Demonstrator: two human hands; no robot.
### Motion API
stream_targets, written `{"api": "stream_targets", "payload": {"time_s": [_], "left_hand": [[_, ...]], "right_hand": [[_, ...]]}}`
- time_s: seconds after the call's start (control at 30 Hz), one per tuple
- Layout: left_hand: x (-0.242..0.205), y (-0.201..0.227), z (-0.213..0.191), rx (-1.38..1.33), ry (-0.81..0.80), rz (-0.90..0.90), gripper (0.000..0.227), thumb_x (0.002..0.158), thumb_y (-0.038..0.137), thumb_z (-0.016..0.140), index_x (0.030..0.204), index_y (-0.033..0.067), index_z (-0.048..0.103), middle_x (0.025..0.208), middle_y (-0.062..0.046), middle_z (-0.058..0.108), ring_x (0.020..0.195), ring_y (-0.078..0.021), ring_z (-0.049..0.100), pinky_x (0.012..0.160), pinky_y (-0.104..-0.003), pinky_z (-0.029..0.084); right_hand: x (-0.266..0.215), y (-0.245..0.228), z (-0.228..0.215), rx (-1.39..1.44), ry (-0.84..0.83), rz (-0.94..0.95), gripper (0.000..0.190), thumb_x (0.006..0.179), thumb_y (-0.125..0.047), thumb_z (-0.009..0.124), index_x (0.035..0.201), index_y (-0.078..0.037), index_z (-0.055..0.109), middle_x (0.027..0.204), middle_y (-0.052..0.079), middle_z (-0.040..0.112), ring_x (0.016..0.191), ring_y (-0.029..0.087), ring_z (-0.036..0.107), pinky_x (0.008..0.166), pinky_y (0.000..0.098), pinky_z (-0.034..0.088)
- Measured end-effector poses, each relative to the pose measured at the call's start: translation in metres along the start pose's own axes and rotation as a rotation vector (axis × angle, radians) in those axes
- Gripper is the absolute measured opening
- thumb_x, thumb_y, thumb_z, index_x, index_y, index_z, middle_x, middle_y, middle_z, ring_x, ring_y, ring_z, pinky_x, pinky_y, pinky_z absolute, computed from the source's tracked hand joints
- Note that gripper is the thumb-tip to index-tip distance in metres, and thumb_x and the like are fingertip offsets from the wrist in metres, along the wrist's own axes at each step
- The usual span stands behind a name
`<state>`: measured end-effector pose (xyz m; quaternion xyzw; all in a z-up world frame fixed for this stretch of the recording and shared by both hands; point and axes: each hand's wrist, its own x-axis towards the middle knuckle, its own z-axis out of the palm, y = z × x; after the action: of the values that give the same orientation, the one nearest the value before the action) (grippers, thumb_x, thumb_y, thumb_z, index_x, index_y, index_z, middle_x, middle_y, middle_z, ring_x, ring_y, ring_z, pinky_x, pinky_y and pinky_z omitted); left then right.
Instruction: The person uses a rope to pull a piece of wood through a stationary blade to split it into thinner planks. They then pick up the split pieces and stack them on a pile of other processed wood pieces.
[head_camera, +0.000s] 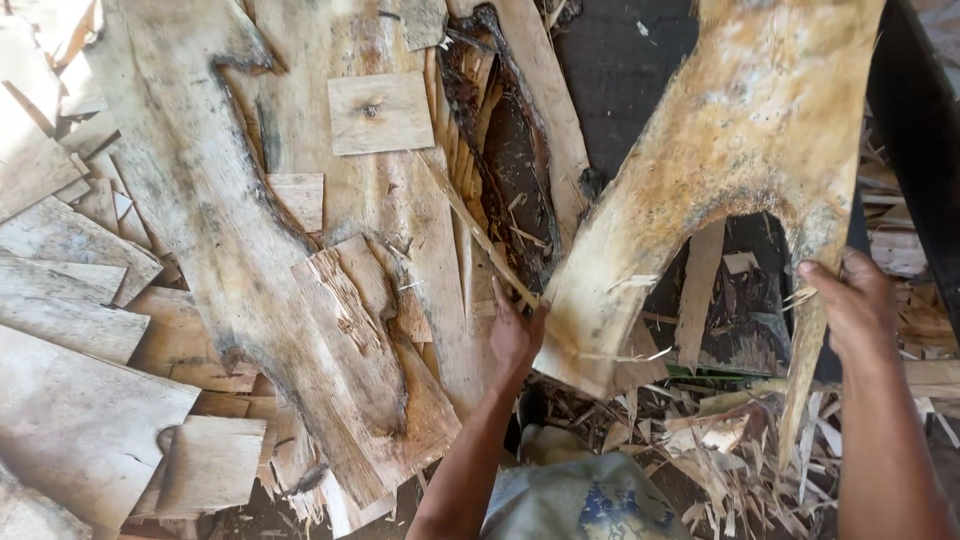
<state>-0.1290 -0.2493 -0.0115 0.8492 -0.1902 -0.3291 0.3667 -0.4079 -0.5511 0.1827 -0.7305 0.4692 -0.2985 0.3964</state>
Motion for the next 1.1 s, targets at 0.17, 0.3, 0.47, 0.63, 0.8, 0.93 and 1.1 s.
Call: {"api": "stream_targets", "payload": {"time_s": [0.17,0.3,0.47,0.63,0.8,0.93,1.1], "left_hand": [[0.079,-0.078,0.104,-0.543,0.053,0.099,0.078,0.097,0.023,0.056,0.164,0.0007,0.023,0.140,-0.021,0.067,0.096,-0.0294,0.071,0.067,-0.031,0.061],[0.068,-0.050,0.071,-0.800,0.079,-0.067,0.068,0.097,0.035,0.061,0.154,0.0027,0.042,0.145,-0.022,0.060,0.125,-0.0298,0.067,0.091,-0.035,0.065],[0.068,0.013,0.052,-0.417,0.080,-0.162,0.082,0.098,0.045,0.074,0.157,0.0072,0.031,0.148,-0.021,0.053,0.129,-0.0330,0.057,0.102,-0.045,0.052],[0.082,0.011,0.081,-0.374,0.106,-0.188,0.084,0.081,0.035,0.079,0.151,0.0085,0.043,0.120,-0.014,0.078,0.100,-0.0236,0.076,0.088,-0.037,0.064],[0.066,0.008,0.087,-0.438,0.045,-0.196,0.051,0.088,0.032,0.073,0.134,0.0130,0.066,0.121,-0.007,0.076,0.084,-0.0191,0.076,0.071,-0.036,0.064],[0.079,-0.013,0.121,-0.408,0.056,-0.216,0.054,0.092,0.035,0.077,0.139,0.0108,0.064,0.126,-0.012,0.072,0.092,-0.0139,0.072,0.075,-0.033,0.063],[-0.008,0.089,0.069,-0.188,0.091,-0.238,0.079,0.100,0.027,0.066,0.161,0.0080,0.020,0.129,-0.025,0.059,0.122,-0.0424,0.046,0.096,-0.049,0.048]], "right_hand": [[0.001,0.090,0.002,-0.695,0.044,0.195,0.061,0.090,-0.017,0.083,0.142,-0.002,0.056,0.133,0.021,0.063,0.115,0.032,0.063,0.092,0.0449,0.053],[-0.046,0.099,0.093,-0.738,-0.235,0.145,0.066,0.095,-0.027,0.076,0.155,-0.017,0.053,0.143,0.015,0.065,0.111,0.028,0.072,0.089,0.0423,0.061],[-0.118,0.046,0.194,-0.272,-0.641,-0.525,0.087,0.079,-0.036,0.084,0.153,-0.016,0.043,0.159,0.026,0.041,0.143,0.039,0.042,0.109,0.0571,0.047],[-0.134,0.082,0.202,-0.727,-0.734,-0.493,0.112,0.069,-0.049,0.086,0.157,-0.010,0.028,0.161,0.029,0.025,0.149,0.045,0.025,0.119,0.0623,0.024],[-0.100,0.119,0.206,-0.682,-0.415,-0.516,0.093,0.092,-0.051,0.073,0.161,-0.009,0.026,0.164,0.028,0.030,0.151,0.045,0.028,0.123,0.0568,0.024],[-0.050,0.116,0.217,-0.656,-0.406,-0.425,0.091,0.093,-0.047,0.071,0.163,-0.005,0.029,0.151,0.024,0.047,0.137,0.041,0.044,0.120,0.0539,0.033],[-0.025,0.095,0.222,-0.786,-0.528,-0.281,0.058,0.091,-0.042,0.077,0.134,-0.007,0.059,0.118,0.014,0.067,0.111,0.030,0.060,0.104,0.0438,0.046]]}}
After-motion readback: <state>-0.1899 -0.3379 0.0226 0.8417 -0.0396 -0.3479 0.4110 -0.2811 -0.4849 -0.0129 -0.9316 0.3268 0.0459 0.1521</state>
